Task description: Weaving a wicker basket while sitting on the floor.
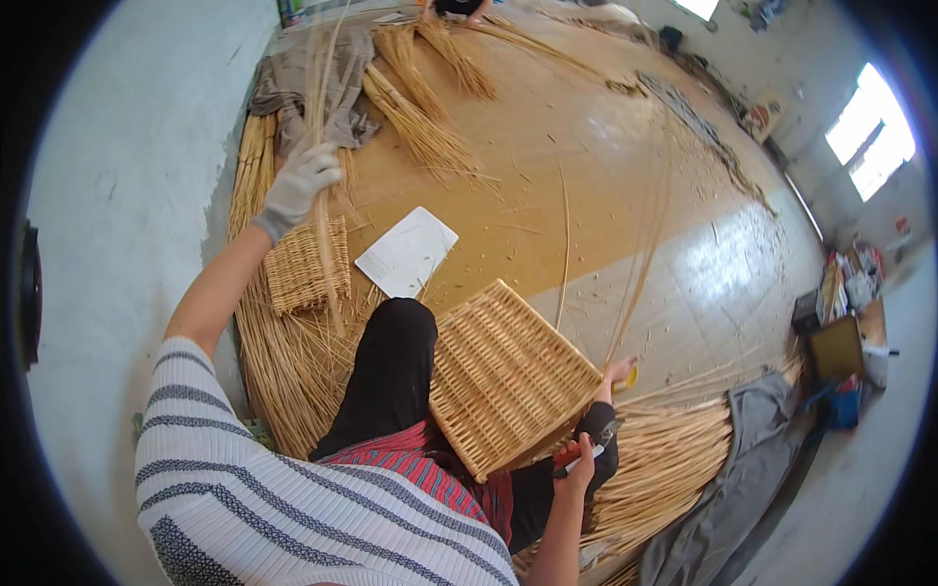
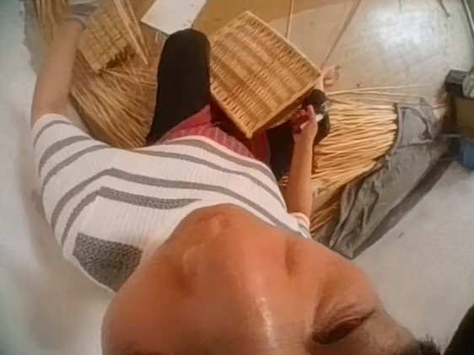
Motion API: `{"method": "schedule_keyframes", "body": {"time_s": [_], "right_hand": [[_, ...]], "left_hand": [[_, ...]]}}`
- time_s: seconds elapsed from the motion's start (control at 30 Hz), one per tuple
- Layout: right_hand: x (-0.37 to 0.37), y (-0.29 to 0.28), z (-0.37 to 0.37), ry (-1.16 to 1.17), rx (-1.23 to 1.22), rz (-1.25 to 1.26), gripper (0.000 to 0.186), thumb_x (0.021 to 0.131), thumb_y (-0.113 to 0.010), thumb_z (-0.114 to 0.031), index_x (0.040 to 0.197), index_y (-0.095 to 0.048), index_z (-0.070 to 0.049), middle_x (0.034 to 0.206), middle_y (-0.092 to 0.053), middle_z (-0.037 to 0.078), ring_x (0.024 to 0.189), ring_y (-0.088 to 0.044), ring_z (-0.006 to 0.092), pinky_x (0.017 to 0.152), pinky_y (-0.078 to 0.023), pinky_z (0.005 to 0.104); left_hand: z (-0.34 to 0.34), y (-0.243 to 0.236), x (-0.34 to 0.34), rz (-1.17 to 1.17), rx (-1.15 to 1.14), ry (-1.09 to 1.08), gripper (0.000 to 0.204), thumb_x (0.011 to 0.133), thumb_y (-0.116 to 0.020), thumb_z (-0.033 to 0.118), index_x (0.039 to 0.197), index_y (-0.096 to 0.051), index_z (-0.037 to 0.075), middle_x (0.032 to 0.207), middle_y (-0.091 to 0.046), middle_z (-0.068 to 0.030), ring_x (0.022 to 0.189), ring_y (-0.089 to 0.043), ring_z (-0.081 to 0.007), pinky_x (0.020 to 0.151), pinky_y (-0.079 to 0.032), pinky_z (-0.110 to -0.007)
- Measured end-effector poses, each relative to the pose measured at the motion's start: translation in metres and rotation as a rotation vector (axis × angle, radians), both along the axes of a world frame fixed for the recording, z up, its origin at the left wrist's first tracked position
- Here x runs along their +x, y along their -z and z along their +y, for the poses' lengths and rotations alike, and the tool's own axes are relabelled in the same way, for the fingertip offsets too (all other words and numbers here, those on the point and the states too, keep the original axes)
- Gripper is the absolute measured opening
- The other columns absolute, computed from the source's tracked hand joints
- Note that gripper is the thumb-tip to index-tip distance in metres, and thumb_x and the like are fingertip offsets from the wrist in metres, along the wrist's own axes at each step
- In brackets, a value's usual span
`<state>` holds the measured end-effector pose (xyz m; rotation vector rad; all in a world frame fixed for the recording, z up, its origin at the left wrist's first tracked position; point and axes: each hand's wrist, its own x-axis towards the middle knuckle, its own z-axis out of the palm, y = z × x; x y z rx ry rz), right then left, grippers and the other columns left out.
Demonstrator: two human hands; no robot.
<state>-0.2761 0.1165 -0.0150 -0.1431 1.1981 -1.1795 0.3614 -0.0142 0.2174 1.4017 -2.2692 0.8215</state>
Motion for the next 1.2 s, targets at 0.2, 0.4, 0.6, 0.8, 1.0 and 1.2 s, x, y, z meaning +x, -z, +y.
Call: {"method": "schedule_keyframes", "body": {"time_s": [0.2, 0.4, 0.6, 0.8, 1.0, 1.2], "right_hand": [[0.004, 0.0, -0.072, -0.074, -0.29, 0.003, 0.051, 0.096, -0.064, -0.035, 0.133, -0.048, -0.003, 0.112, -0.065, 0.008, 0.095, -0.064, 0.0185, 0.072, -0.053, 0.034], [0.037, 0.0, -0.138, 0.064, -0.344, 0.414, 0.051, 0.085, -0.075, -0.012, 0.128, -0.049, -0.002, 0.116, -0.059, 0.008, 0.098, -0.062, 0.0222, 0.082, -0.053, 0.0407], [0.196, -0.101, -0.159, 0.171, -0.584, 0.236, 0.055, 0.079, -0.077, -0.001, 0.124, -0.045, -0.002, 0.105, -0.05, 0.005, 0.091, -0.056, 0.0157, 0.081, -0.05, 0.0316], [0.231, -0.115, -0.087, 0.084, -0.865, 0.615, 0.051, 0.083, -0.076, -0.004, 0.123, -0.043, -0.001, 0.108, -0.047, 0.007, 0.098, -0.049, 0.0169, 0.089, -0.045, 0.0295], [0.165, 0.032, 0.024, -0.152, -0.675, 1.159, 0.08, 0.083, -0.074, -0.003, 0.146, -0.026, 0.005, 0.124, -0.05, 0.014, 0.107, -0.052, 0.0211, 0.096, -0.043, 0.0306], [0.127, 0.017, 0.101, -0.622, -0.503, 0.83, 0.066, 0.081, -0.076, -0.009, 0.135, -0.04, 0.006, 0.123, -0.054, 0.017, 0.114, -0.051, 0.0237, 0.098, -0.041, 0.031]], "left_hand": [[0.247, 0.196, 0.118, -0.156, 0.912, -0.756, 0.048, 0.09, -0.054, 0.012, 0.138, -0.051, 0.02, 0.156, -0.031, -0.017, 0.145, -0.029, -0.0356, 0.121, -0.024, -0.039], [0.312, 0.235, 0.025, 0.098, 2.036, -0.915, 0.092, 0.08, -0.072, 0.048, 0.156, -0.025, 0.028, 0.158, -0.029, -0.0167, 0.139, -0.041, -0.0336, 0.11, -0.04, -0.043], [0.224, 0.173, -0.039, 0.619, 0.852, -0.593, 0.039, 0.087, -0.061, 0.011, 0.126, -0.058, 0.005, 0.125, -0.057, -0.0173, 0.116, -0.057, -0.0346, 0.099, -0.047, -0.041], [0.125, 0.096, -0.152, 0.914, 0.312, 0.143, 0.032, 0.088, -0.064, 0.013, 0.12, -0.061, 0.008, 0.118, -0.064, -0.0123, 0.113, -0.059, -0.0322, 0.1, -0.047, -0.039], [0.102, 0.15, -0.259, 0.656, 0.344, 0.334, 0.075, 0.078, -0.071, 0.043, 0.136, -0.05, 0.001, 0.138, -0.052, -0.0206, 0.13, -0.049, -0.0364, 0.11, -0.04, -0.043], [0.116, 0.123, -0.294, 0.475, 0.893, 0.362, 0.06, 0.076, -0.07, 0.042, 0.119, -0.059, 0.002, 0.122, -0.061, -0.0184, 0.114, -0.058, -0.0362, 0.097, -0.047, -0.044]]}}
